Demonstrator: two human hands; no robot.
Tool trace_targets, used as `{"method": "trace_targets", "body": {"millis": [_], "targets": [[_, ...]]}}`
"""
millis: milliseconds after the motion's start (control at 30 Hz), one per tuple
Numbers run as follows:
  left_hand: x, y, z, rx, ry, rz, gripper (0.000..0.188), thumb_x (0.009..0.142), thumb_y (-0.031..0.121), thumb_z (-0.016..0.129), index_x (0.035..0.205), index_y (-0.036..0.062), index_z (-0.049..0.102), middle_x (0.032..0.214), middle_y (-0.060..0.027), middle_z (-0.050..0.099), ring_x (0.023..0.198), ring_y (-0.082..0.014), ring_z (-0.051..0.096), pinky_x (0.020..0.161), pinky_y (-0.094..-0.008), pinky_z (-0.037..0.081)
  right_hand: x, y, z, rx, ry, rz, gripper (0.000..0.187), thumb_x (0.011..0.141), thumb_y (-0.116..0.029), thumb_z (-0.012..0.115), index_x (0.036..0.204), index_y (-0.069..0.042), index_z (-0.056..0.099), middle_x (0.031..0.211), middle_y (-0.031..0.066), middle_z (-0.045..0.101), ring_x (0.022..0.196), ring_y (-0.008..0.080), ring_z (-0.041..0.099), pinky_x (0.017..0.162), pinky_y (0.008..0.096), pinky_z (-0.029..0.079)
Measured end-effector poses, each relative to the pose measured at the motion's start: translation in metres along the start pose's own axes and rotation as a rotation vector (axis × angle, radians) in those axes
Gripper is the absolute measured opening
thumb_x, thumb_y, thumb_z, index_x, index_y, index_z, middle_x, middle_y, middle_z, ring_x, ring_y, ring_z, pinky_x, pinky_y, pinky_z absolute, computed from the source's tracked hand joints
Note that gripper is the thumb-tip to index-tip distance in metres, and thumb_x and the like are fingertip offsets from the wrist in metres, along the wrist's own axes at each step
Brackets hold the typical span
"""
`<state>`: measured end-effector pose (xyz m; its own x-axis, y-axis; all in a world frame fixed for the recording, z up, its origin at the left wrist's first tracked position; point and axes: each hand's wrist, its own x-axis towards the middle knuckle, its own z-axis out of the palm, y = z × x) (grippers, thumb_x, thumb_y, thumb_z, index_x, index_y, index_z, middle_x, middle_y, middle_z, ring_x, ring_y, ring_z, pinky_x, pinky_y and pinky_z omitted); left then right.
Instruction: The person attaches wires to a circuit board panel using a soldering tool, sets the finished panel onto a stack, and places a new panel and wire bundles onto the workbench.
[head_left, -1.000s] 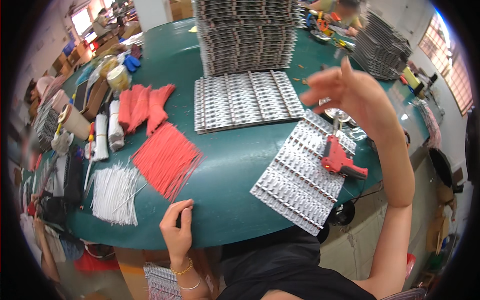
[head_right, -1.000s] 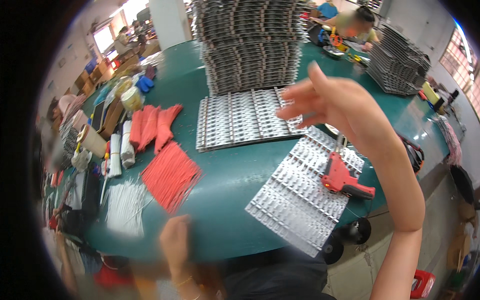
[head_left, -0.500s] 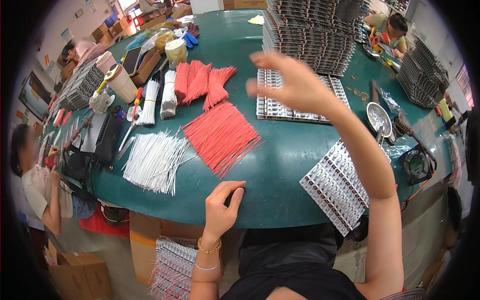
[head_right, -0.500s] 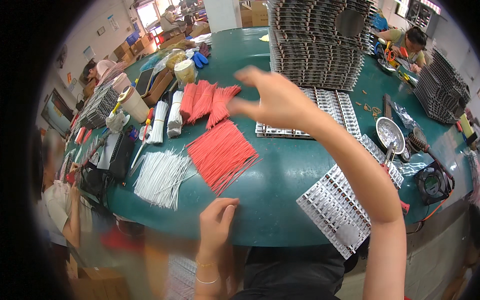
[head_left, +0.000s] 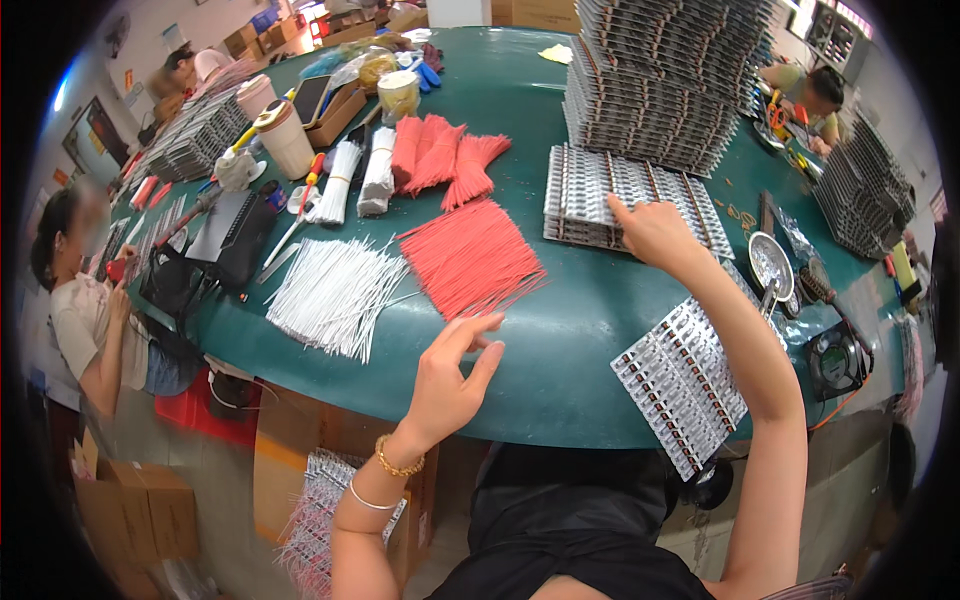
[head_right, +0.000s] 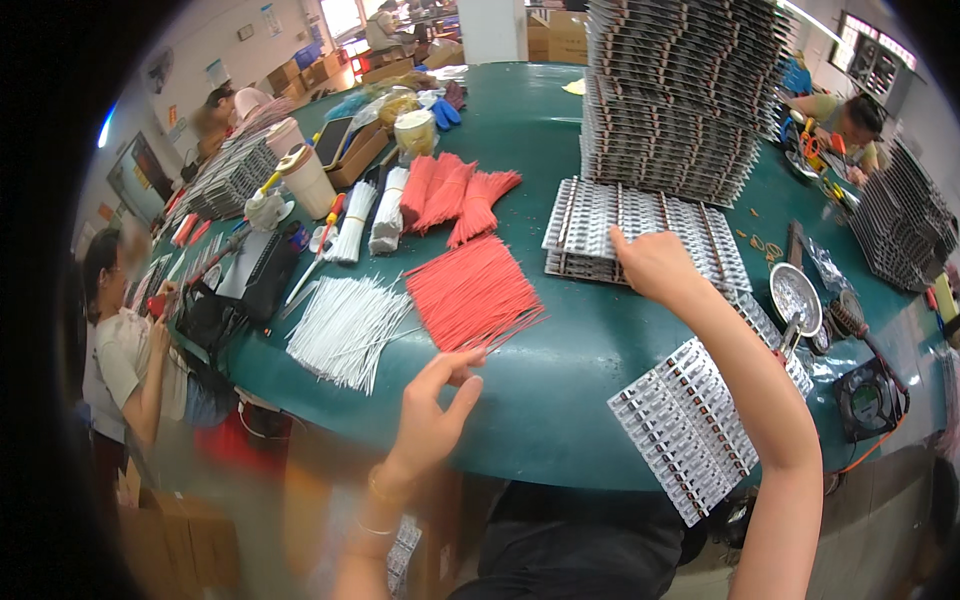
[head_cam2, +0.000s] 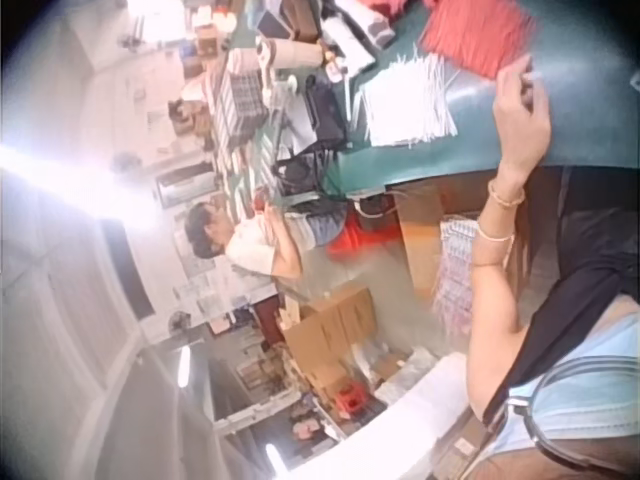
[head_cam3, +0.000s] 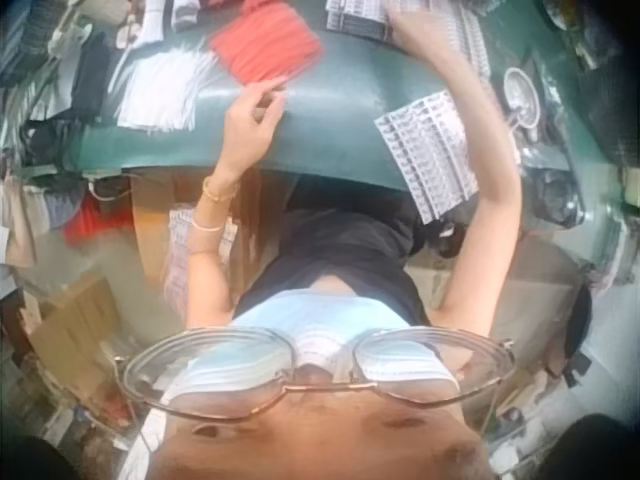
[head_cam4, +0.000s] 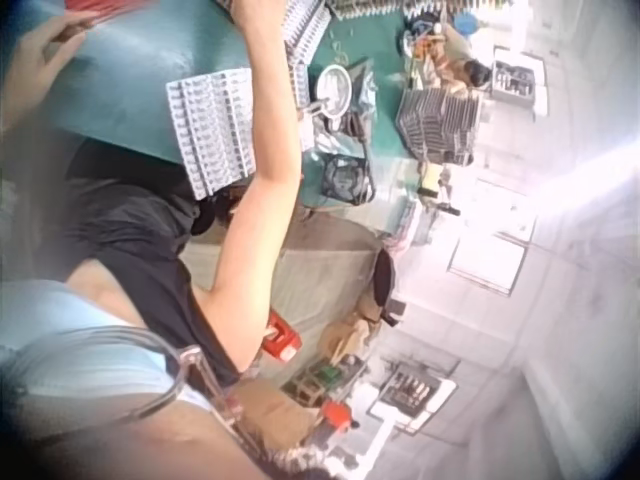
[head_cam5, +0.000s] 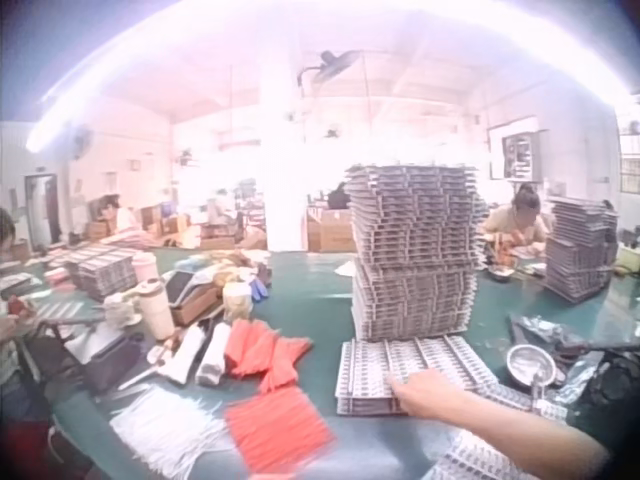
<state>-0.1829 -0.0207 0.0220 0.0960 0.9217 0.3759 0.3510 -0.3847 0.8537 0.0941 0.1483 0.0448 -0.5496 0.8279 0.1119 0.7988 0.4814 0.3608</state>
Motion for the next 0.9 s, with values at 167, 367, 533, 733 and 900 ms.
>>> {"method": "trace_targets", "body": {"millis": [167,367,533,733,900], "targets": [[0.049,0.014,-0.01,0.062,0.038,0.095,0.034,0.083,0.009,0.06,0.116,-0.0004,0.055,0.1,-0.0146,0.059,0.086,-0.0224,0.06,0.076,-0.032,0.047,0.005,0.035,-0.024,-0.082,0.489,0.111,0.029,0.073,-0.004,0.057,0.101,-0.007,0.052,0.073,0.008,0.06,0.068,0.0255,0.063,0.056,0.0364,0.05],[0.119,0.001,-0.003,0.169,0.208,0.214,0.054,0.083,0.017,0.063,0.126,-0.0049,0.042,0.12,-0.0218,0.048,0.111,-0.032,0.049,0.093,-0.0389,0.04,0.007,0.053,-0.087,0.022,0.871,0.276,0.031,0.075,0.0,0.055,0.104,-0.012,0.057,0.08,0.0083,0.063,0.073,0.0256,0.063,0.064,0.0375,0.049],[0.154,-0.005,-0.003,-0.201,0.295,-0.081,0.086,0.085,0.041,0.062,0.139,-0.0073,0.016,0.14,-0.0303,0.025,0.13,-0.0351,0.031,0.105,-0.0393,0.029,-0.002,0.045,-0.143,0.533,1.057,0.523,0.024,0.084,-0.004,0.054,0.107,-0.01,0.06,0.087,0.0088,0.068,0.072,0.0215,0.064,0.064,0.0306,0.048],[0.153,0.007,-0.008,-0.307,0.35,0.117,0.084,0.085,0.041,0.063,0.139,-0.0068,0.018,0.137,-0.0298,0.031,0.127,-0.0314,0.036,0.103,-0.0364,0.032,-0.004,0.017,-0.159,1.578,1.025,0.414,0.017,0.088,-0.005,0.053,0.103,0.002,0.058,0.086,0.0037,0.064,0.074,0.0108,0.06,0.063,0.0237,0.047],[0.135,0.042,-0.052,-0.648,0.44,0.15,0.061,0.088,0.019,0.062,0.134,-0.0043,0.029,0.119,-0.0194,0.053,0.101,-0.0185,0.058,0.078,-0.0252,0.05,-0.012,-0.001,-0.154,2.001,0.964,0.359,0.016,0.087,-0.006,0.055,0.101,0.003,0.056,0.09,0.0069,0.061,0.078,0.0127,0.06,0.068,0.0265,0.051]]}}
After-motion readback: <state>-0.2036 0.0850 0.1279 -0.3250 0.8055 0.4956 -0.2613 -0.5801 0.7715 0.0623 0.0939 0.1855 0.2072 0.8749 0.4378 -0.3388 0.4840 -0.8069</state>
